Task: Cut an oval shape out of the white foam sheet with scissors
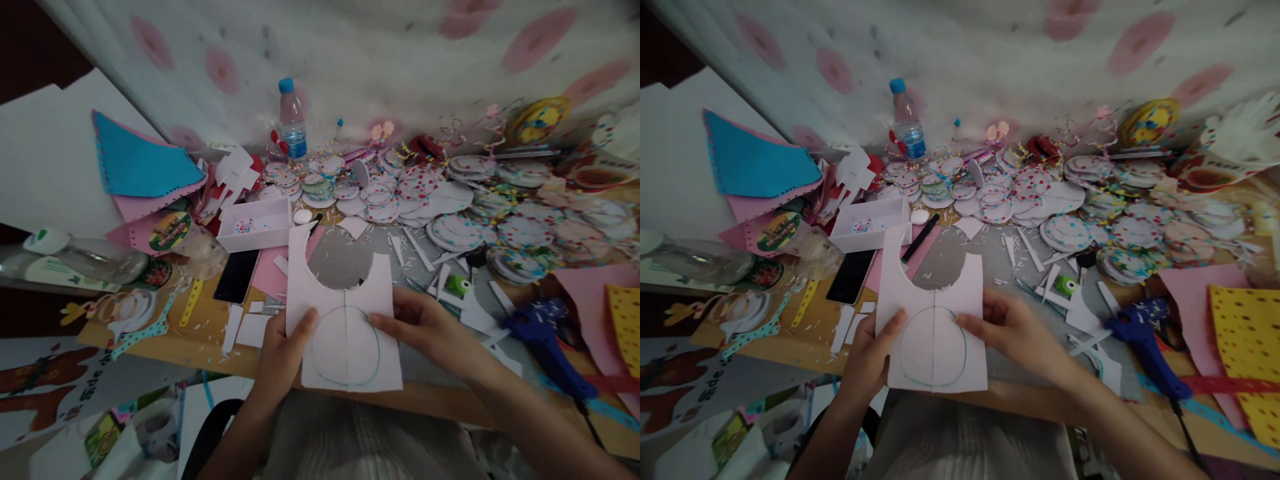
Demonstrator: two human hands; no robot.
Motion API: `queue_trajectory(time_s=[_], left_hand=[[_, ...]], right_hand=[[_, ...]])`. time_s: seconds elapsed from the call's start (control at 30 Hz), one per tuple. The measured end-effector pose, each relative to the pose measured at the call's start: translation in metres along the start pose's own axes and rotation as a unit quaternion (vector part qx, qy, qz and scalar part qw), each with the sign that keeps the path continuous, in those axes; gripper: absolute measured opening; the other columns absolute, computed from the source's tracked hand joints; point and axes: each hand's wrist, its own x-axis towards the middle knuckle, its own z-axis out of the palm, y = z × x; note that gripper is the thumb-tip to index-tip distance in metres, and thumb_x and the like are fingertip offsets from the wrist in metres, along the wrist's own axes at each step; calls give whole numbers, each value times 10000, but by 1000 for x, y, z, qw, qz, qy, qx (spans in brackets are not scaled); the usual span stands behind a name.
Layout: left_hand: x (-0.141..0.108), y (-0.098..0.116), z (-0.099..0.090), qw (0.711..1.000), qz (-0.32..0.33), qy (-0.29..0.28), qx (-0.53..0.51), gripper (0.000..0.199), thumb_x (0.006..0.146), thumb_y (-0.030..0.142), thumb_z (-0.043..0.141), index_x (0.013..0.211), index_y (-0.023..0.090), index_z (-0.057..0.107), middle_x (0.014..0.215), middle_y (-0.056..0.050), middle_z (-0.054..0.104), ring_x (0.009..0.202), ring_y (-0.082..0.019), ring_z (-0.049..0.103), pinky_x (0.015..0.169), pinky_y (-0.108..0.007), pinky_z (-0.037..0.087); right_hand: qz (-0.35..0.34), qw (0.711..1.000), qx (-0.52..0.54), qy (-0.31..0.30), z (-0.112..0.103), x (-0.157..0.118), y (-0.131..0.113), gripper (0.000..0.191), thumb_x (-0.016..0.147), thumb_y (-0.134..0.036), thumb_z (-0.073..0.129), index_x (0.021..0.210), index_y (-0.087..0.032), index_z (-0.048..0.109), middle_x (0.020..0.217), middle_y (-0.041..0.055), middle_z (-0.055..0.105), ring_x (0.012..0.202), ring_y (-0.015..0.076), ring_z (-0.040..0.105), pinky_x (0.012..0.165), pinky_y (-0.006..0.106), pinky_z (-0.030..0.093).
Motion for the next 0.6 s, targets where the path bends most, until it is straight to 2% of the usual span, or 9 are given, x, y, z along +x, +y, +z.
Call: queue_trajectory(time_s=[0.17, 0.4, 0.5, 0.6], left_hand=[[-5, 0, 8, 1000, 15, 16, -5, 377, 678, 503, 745, 677, 137, 653, 564, 6, 577, 506, -102, 482, 464, -210, 378], [-6, -1, 12, 998, -10, 47, -40, 373, 652, 484, 769, 774, 143, 683, 682, -25, 667, 604, -144, 574, 536, -226, 458], [-4, -3, 14, 999, 9, 52, 6, 344, 699, 470, 736, 786, 140, 695, 714, -43, 685, 649, -167, 600, 578, -239, 465], [2, -6, 16, 994, 55, 33, 86, 285, 731, 426, 715, 762, 142, 705, 719, -55, 695, 694, -189, 613, 608, -243, 456]], right_hand=[[-1, 999, 20, 25, 7, -3, -5, 239, 759, -381, 712, 940, -228, 680, 896, 13, 736, 766, 176, 680, 641, 274, 546], [6, 999, -1, 33, 7, -2, -7, 271, 746, -416, 704, 926, -215, 679, 855, 33, 737, 753, 202, 684, 626, 306, 553], [2, 999, -15, 38, 8, 2, 0, 268, 761, -413, 687, 931, -206, 668, 858, 35, 731, 738, 196, 673, 607, 299, 536], [-20, 996, -59, 58, 9, 9, 10, 254, 766, -395, 681, 907, -185, 661, 822, 33, 713, 686, 180, 646, 576, 285, 505]])
